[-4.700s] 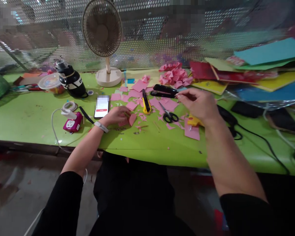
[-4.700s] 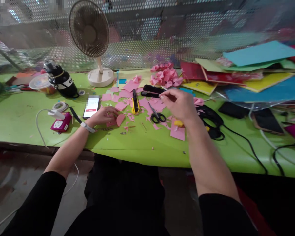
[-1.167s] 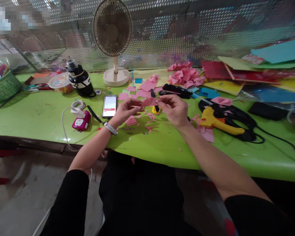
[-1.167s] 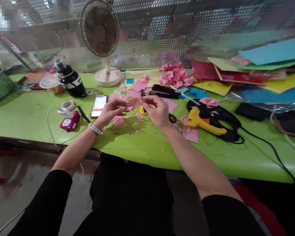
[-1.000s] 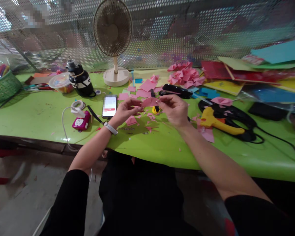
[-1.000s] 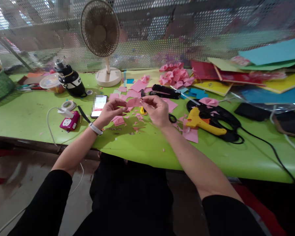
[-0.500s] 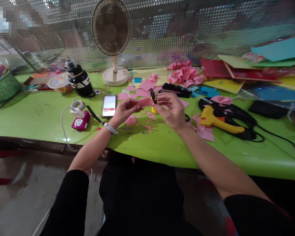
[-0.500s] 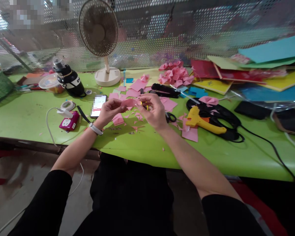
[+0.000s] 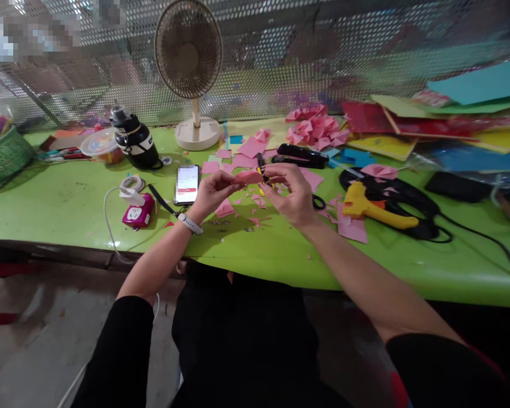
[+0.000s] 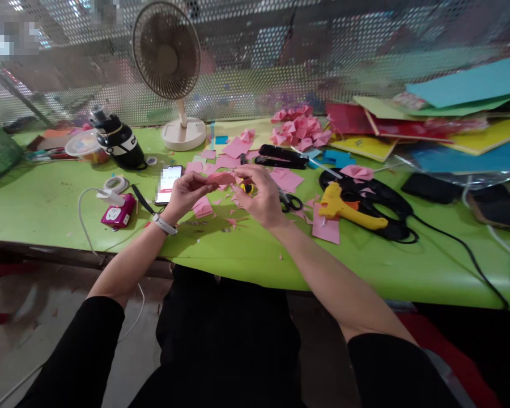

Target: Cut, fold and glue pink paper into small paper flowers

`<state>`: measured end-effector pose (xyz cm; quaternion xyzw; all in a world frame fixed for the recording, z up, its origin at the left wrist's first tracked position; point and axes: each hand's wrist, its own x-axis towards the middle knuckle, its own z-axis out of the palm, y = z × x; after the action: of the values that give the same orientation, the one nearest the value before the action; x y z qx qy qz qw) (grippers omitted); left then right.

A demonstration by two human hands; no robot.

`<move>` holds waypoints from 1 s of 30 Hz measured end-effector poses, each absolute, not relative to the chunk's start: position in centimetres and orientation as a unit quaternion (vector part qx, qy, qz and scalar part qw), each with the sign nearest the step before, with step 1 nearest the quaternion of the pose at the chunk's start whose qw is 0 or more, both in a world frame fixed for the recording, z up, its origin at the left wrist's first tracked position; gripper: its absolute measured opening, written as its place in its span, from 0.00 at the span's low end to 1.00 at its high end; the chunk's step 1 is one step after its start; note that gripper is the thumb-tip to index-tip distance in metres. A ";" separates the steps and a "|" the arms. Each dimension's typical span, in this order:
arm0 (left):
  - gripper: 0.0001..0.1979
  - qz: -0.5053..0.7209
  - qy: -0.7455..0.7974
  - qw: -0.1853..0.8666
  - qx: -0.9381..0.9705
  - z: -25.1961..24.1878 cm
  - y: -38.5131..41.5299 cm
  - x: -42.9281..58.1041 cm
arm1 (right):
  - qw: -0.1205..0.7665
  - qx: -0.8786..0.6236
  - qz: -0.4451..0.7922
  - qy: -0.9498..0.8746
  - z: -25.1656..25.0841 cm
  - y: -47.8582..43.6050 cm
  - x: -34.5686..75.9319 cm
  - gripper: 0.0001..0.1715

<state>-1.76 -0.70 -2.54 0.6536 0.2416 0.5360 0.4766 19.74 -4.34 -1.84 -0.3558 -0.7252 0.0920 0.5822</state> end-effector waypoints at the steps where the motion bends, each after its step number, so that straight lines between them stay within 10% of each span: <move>1: 0.17 0.534 0.241 0.476 0.655 -2.6 -0.7 -1.8 | 0.582 -0.350 0.085 -0.729 -1.9 -4.3 19.8 0.15; 30: 0.18 0.487 0.257 0.448 0.704 -3.1 -1.0 -1.7 | 0.539 -0.345 0.027 -0.767 -1.8 -4.2 19.7 0.07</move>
<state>-1.73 -1.01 -3.14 0.7037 0.2573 0.4873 0.4485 19.74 -4.18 -1.84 -0.3454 -0.7675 0.0269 0.5395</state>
